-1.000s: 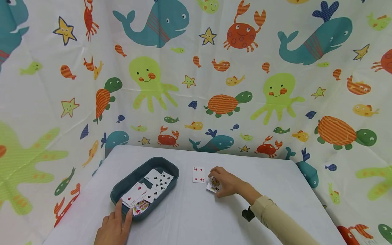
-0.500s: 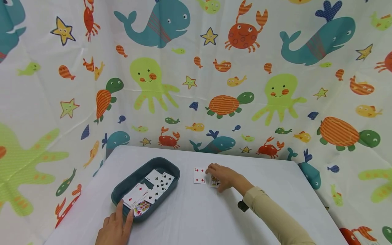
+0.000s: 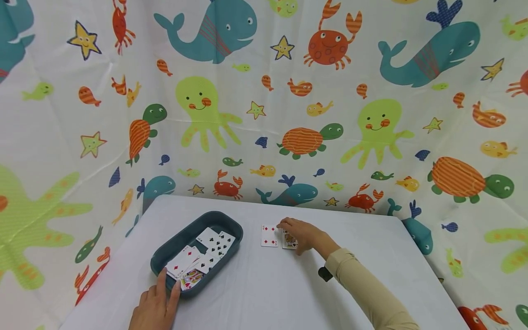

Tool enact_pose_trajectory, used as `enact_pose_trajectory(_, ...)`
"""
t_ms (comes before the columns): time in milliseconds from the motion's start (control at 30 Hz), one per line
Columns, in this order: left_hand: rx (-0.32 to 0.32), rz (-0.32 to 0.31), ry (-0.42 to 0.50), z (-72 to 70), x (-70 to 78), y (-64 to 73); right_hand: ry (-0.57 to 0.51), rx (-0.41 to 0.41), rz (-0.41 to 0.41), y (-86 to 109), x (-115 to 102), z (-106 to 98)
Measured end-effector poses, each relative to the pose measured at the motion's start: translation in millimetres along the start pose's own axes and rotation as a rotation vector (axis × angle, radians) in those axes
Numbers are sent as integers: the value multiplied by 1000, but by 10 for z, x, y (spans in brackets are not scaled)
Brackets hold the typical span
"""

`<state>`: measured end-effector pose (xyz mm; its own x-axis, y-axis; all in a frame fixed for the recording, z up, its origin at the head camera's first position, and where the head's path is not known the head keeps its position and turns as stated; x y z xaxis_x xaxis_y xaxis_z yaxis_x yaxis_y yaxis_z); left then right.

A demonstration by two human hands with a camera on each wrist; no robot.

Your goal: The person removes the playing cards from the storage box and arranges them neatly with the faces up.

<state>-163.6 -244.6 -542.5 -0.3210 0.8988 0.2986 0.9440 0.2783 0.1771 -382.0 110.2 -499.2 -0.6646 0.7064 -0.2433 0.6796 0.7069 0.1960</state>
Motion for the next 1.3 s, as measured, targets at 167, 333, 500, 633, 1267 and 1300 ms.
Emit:
enact_pose_trajectory(167,-1,3,1,-7,4,6,-15,25,20,53,20,-4)
enact_pose_trajectory(333,-3,6,5,-3,4,9,-74,78,69,117,104,12)
enact_pose_trajectory(500,-4,8,4,-4,1,10,-161,155,99,202,207,29)
enact_pose_trajectory(633,5,12,6,-13,8,14,-239,236,106,280,286,77)
enact_pose_trajectory(1267,-5,12,-10,0,-2,5,-724,557,184,537,421,480)
enact_pose_trajectory(1300,-6,12,-11,1,-3,6,-747,563,185,538,382,479)
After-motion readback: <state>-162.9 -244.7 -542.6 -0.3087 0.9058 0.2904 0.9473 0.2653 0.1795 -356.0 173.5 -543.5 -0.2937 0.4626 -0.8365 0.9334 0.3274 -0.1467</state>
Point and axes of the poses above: each hand's wrist, its own y-axis away from the middle knuckle, its own z-axis out of the palm, x = y × z, the point moved 7 cm from there along -y, towards the middle knuckle, and after that the axes turned 5 degrees about -y, right-handed, at the moved point
